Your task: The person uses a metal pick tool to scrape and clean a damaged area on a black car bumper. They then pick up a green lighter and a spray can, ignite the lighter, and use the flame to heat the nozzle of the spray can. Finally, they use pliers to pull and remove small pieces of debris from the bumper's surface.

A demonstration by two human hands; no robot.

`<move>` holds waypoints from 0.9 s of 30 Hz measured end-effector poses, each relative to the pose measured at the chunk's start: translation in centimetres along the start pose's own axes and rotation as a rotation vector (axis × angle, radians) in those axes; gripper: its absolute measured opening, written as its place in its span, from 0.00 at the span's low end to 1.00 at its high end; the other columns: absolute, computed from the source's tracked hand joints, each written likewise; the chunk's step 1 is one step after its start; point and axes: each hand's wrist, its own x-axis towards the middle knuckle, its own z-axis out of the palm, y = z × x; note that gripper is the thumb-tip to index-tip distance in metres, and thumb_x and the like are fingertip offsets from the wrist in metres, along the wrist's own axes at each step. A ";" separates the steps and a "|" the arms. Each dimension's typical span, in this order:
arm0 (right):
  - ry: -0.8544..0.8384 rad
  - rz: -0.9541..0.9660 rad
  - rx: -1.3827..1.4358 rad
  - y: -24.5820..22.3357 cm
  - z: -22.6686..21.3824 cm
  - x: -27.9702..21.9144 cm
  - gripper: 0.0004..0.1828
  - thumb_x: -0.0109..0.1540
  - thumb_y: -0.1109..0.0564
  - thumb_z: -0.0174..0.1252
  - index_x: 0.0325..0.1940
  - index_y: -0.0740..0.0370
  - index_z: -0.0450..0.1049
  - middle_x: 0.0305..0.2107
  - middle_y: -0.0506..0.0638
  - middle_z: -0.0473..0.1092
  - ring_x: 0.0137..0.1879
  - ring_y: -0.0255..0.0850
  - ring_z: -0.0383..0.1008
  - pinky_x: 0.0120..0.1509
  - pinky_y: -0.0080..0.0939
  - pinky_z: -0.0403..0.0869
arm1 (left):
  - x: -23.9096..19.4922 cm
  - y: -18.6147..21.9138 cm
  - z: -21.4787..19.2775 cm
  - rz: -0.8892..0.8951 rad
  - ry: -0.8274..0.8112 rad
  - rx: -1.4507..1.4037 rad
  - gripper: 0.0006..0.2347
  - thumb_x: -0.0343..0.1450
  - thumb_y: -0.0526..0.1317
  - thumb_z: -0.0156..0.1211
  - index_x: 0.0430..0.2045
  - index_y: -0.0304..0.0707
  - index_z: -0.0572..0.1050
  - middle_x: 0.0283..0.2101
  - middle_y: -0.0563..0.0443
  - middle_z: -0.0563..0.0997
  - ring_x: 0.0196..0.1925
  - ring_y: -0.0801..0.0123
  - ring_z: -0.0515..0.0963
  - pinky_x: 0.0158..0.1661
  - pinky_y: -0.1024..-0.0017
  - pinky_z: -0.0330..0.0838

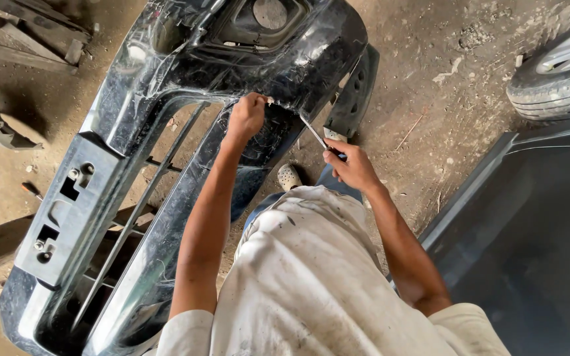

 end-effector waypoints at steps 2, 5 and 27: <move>-0.008 -0.030 0.006 0.1 0.2 0.0 0.24 0.68 0.53 0.56 0.69 0.61 0.69 0.32 0.46 0.76 0.24 0.28 0.70 0.25 0.32 0.71 | -0.3 3.2 -2.2 -0.117 -0.049 -0.033 0.12 0.75 0.42 0.51 0.44 0.39 0.80 0.36 0.36 0.84 0.39 0.49 0.84 0.42 0.58 0.76; -0.027 -0.073 0.019 0.7 0.7 0.3 0.24 0.71 0.54 0.53 0.71 0.61 0.67 0.34 0.47 0.78 0.24 0.26 0.69 0.25 0.31 0.71 | -0.8 4.9 -3.8 -0.147 -0.075 -0.039 0.12 0.74 0.42 0.54 0.43 0.38 0.81 0.33 0.38 0.85 0.36 0.52 0.85 0.39 0.59 0.75; -0.012 -0.049 0.338 1.4 4.6 1.3 0.24 0.71 0.54 0.54 0.72 0.57 0.66 0.25 0.46 0.68 0.19 0.28 0.63 0.18 0.32 0.63 | 0.7 5.8 -2.6 0.371 -0.091 0.640 0.06 0.68 0.44 0.65 0.26 0.47 0.86 0.30 0.53 0.84 0.34 0.59 0.82 0.38 0.58 0.73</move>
